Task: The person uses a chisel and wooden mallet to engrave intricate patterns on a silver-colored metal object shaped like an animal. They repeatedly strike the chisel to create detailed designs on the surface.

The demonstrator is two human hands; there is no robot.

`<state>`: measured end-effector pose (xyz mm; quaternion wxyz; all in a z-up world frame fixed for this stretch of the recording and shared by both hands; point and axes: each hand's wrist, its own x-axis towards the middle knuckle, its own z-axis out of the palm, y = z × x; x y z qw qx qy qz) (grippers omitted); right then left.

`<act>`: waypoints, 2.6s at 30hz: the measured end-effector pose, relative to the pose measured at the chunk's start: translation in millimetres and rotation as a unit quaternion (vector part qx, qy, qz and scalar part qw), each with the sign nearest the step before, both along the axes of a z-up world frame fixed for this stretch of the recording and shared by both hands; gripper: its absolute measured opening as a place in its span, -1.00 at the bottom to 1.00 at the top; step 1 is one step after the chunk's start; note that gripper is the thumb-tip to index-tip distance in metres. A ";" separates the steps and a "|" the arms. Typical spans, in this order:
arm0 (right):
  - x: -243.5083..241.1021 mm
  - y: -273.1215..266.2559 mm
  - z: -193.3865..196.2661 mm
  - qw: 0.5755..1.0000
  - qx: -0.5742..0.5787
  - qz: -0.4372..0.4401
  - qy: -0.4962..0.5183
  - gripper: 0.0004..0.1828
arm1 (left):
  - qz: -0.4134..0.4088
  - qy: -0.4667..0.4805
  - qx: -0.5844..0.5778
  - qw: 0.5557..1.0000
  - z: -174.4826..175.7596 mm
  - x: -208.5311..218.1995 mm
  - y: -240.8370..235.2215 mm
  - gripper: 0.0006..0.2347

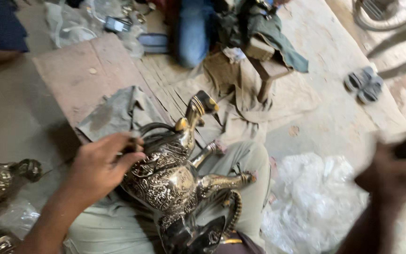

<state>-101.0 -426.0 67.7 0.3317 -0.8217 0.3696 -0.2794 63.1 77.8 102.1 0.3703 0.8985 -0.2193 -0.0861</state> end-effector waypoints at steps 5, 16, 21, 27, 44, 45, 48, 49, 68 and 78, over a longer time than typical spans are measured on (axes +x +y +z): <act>11.6 -24.3 -9.9 0.988 -0.003 0.058 0.141 -0.53 | 0.050 -0.105 -0.078 0.990 -9.6 -3.2 23.7 -0.71; 80.7 -34.4 -14.4 0.978 0.013 0.138 0.153 -0.38 | 0.100 0.058 -0.198 0.973 -18.5 15.1 4.5 -0.73; 88.8 -22.8 19.4 0.961 0.056 0.246 0.116 -0.31 | 0.105 0.183 -0.233 0.949 -24.3 12.8 -8.5 -0.69; 142.2 65.9 46.0 0.913 -0.089 0.385 0.099 -0.27 | 0.048 0.016 -0.146 0.988 -24.8 8.5 -12.9 -0.64; 181.3 155.3 63.4 0.852 -0.133 0.473 0.181 -0.21 | 0.046 0.074 -0.097 0.991 -7.3 13.5 -19.4 -0.71; 181.0 155.5 63.5 0.858 -0.095 0.469 0.189 -0.06 | 0.047 0.088 -0.086 0.991 -6.1 15.5 -19.5 -0.71; 177.6 157.3 66.6 0.832 -0.248 0.468 0.167 -0.52 | 0.042 0.071 -0.083 0.993 -5.8 18.0 -20.4 -0.70; 176.6 158.7 67.8 0.844 -0.169 0.490 0.140 -0.47 | 0.041 0.079 -0.071 0.994 -6.4 18.2 -20.2 -0.70; 186.9 209.9 56.8 0.841 -0.051 0.519 0.147 -0.47 | 0.034 0.118 -0.056 0.991 -1.6 24.0 -18.3 -0.73; 194.0 221.4 58.5 0.852 0.148 0.452 0.217 -0.58 | 0.029 0.154 -0.051 0.986 0.5 24.0 -19.4 -0.75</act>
